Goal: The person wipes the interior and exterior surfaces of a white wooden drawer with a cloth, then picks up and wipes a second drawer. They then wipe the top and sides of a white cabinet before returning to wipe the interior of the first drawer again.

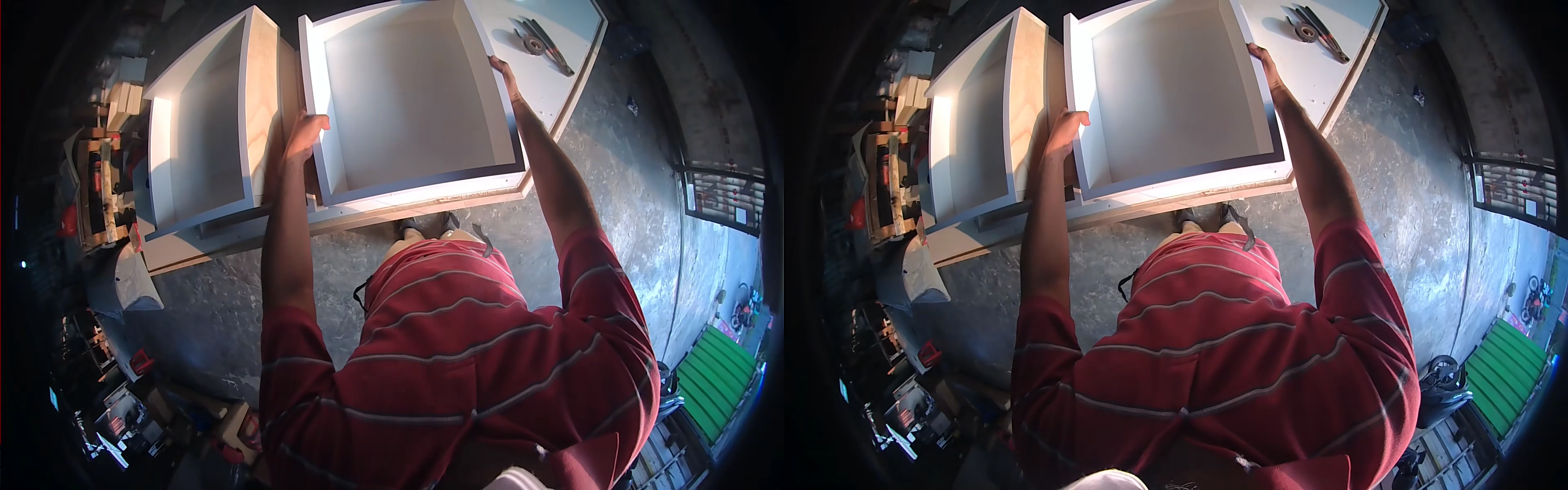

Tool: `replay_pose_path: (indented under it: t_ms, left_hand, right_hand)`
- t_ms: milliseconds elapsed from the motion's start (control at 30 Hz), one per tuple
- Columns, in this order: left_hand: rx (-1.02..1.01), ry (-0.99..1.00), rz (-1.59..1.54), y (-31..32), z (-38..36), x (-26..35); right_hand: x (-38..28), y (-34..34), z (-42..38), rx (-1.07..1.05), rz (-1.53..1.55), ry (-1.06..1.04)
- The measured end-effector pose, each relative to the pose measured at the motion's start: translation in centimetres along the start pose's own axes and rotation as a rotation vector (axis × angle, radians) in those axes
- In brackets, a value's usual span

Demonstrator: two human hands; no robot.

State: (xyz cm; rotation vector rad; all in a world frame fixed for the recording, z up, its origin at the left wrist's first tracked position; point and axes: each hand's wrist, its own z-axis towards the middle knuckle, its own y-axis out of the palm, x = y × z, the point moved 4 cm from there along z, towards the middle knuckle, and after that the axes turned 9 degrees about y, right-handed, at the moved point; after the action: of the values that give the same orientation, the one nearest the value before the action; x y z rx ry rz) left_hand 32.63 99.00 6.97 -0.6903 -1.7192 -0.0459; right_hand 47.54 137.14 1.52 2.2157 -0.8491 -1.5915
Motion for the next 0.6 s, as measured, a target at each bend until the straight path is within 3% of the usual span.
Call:
replay_pose_path:
  t_ms: [300, 367, 433, 600]
  left_hand:
    - [0.039, 0.049, -0.017, -0.3, 0.6, -0.5]
    - [-0.175, 0.051, -0.054, 0.1, 0.0, 0.4]
    - [-0.117, 0.093, -0.045, 0.2, -0.3, 0.5]
    - [-0.06, 0.077, -0.065, 0.0, 0.1, -0.4]
  right_hand:
    - [0.1, 0.2, -0.5, 0.048, -0.022, -0.022]
    - [-0.1, 0.6, -1.1, 0.072, -0.085, -0.027]
    - [0.3, 0.3, -0.9, 0.083, -0.041, 0.057]
    - [0.5, -1.5, 0.1, 0.149, -0.175, 0.039]
